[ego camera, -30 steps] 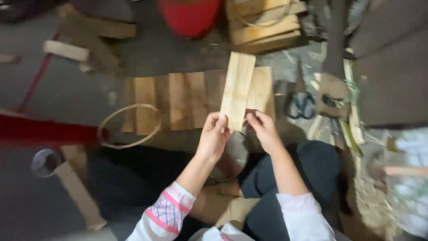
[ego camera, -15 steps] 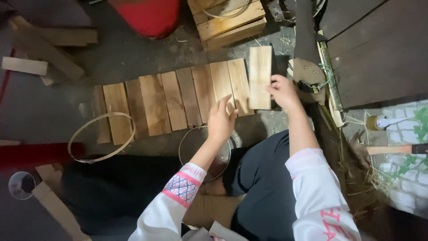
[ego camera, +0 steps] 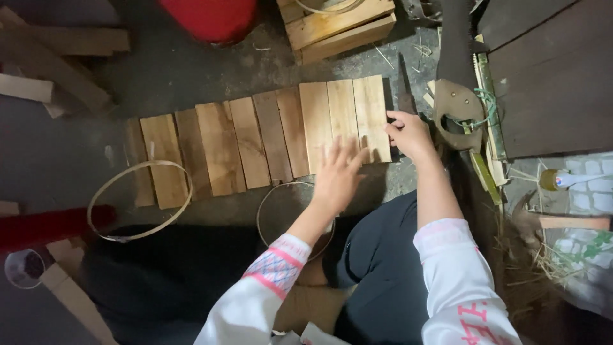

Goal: Assembling a wooden container by fitting individual slats into a circular hoop frame and securing them.

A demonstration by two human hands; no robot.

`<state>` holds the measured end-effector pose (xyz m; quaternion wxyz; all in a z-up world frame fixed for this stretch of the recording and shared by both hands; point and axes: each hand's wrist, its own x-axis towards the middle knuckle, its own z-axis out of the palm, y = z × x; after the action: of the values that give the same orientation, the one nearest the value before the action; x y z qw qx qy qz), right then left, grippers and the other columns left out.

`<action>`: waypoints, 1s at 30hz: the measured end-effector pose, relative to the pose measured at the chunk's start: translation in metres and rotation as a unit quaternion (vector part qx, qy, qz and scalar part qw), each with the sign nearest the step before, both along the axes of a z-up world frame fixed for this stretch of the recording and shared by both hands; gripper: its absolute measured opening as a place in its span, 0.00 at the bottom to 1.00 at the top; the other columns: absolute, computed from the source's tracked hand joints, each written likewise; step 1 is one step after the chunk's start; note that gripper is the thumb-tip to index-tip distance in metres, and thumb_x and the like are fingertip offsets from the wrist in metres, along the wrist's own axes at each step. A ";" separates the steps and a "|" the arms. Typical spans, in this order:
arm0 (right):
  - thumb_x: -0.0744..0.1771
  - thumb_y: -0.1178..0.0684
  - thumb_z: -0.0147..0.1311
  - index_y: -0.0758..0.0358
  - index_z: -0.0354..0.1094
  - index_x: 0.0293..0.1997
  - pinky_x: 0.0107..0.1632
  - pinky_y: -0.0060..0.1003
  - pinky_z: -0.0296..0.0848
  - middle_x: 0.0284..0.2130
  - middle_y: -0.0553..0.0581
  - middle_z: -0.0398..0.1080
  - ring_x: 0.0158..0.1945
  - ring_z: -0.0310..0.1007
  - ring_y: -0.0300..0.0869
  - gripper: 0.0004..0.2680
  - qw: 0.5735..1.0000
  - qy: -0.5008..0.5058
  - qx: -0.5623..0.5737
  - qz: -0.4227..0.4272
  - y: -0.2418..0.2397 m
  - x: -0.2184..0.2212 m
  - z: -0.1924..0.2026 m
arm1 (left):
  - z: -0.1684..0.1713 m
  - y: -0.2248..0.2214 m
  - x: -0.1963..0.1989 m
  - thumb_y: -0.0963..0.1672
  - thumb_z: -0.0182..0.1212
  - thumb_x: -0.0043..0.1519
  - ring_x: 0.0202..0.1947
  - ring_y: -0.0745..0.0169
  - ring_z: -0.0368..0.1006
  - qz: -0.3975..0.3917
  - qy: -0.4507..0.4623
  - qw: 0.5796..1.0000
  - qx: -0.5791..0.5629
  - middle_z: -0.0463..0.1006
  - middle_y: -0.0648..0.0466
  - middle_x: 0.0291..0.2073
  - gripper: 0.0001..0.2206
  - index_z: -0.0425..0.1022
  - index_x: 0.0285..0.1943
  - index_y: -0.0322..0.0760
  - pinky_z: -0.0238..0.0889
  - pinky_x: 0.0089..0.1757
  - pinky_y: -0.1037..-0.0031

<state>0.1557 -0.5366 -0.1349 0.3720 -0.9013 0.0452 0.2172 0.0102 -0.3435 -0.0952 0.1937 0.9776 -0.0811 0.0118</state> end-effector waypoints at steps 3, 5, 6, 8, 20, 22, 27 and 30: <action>0.71 0.52 0.52 0.50 0.73 0.61 0.35 0.39 0.81 0.31 0.61 0.78 0.31 0.81 0.47 0.11 1.000 -0.005 -0.024 0.019 0.004 -0.003 0.008 | -0.005 -0.019 0.025 0.56 0.61 0.64 0.79 0.42 0.39 -0.042 0.068 0.996 0.041 0.52 0.53 0.78 0.30 0.59 0.76 0.61 0.32 0.69 0.34; 0.71 0.51 0.52 0.42 0.74 0.58 0.47 0.43 0.77 0.36 0.54 0.78 0.44 0.77 0.47 0.10 0.996 -0.031 -0.078 0.018 0.000 0.001 0.005 | -0.012 -0.022 0.029 0.58 0.57 0.65 0.80 0.43 0.34 -0.044 0.107 0.990 0.076 0.45 0.56 0.80 0.31 0.53 0.78 0.65 0.31 0.69 0.34; 0.71 0.49 0.53 0.34 0.76 0.56 0.58 0.47 0.73 0.42 0.46 0.77 0.56 0.74 0.47 0.10 0.990 -0.056 -0.130 0.017 -0.002 0.003 0.003 | -0.015 -0.024 0.031 0.60 0.52 0.67 0.80 0.44 0.29 -0.046 0.147 0.982 0.111 0.37 0.59 0.81 0.32 0.47 0.80 0.68 0.30 0.69 0.34; 0.69 0.55 0.56 0.44 0.76 0.53 0.57 0.47 0.73 0.41 0.53 0.77 0.54 0.74 0.51 0.10 0.989 -0.102 -0.107 0.002 -0.001 0.016 0.001 | -0.019 -0.026 0.031 0.61 0.53 0.66 0.80 0.43 0.29 -0.046 0.146 0.983 0.104 0.36 0.58 0.81 0.34 0.46 0.81 0.67 0.29 0.69 0.33; 0.65 0.52 0.65 0.47 0.77 0.45 0.59 0.46 0.67 0.38 0.51 0.71 0.53 0.72 0.52 0.06 0.969 -0.151 -0.148 0.127 -0.003 0.045 -0.029 | 0.027 0.044 -0.045 0.51 0.68 0.61 0.77 0.32 0.41 0.050 0.016 0.998 -0.044 0.54 0.46 0.76 0.33 0.60 0.76 0.53 0.37 0.65 0.30; 0.66 0.51 0.64 0.49 0.78 0.43 0.60 0.47 0.66 0.38 0.53 0.71 0.53 0.71 0.53 0.04 0.967 -0.152 -0.157 0.133 -0.005 0.039 -0.032 | 0.032 0.054 -0.065 0.50 0.69 0.60 0.77 0.30 0.41 0.086 0.012 0.995 -0.057 0.56 0.44 0.75 0.31 0.64 0.74 0.50 0.39 0.64 0.30; 0.71 0.46 0.55 0.53 0.77 0.45 0.56 0.54 0.70 0.39 0.61 0.76 0.51 0.74 0.58 0.07 0.977 -0.117 -0.152 0.097 -0.003 0.044 -0.041 | 0.026 0.060 -0.078 0.50 0.70 0.58 0.75 0.27 0.45 0.109 0.012 0.993 -0.048 0.58 0.43 0.73 0.29 0.69 0.71 0.50 0.45 0.63 0.29; 0.69 0.43 0.57 0.56 0.74 0.48 0.56 0.53 0.71 0.41 0.59 0.78 0.53 0.75 0.56 0.10 0.991 -0.076 -0.101 0.041 0.013 0.025 -0.005 | 0.018 0.047 -0.060 0.52 0.69 0.59 0.78 0.32 0.41 0.058 0.002 0.998 -0.038 0.53 0.46 0.77 0.33 0.62 0.75 0.54 0.35 0.66 0.30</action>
<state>0.1806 -0.5234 -0.1397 0.2718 -0.9494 0.0012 0.1573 -0.0500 -0.2965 -0.0775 0.2295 0.9727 -0.0235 0.0242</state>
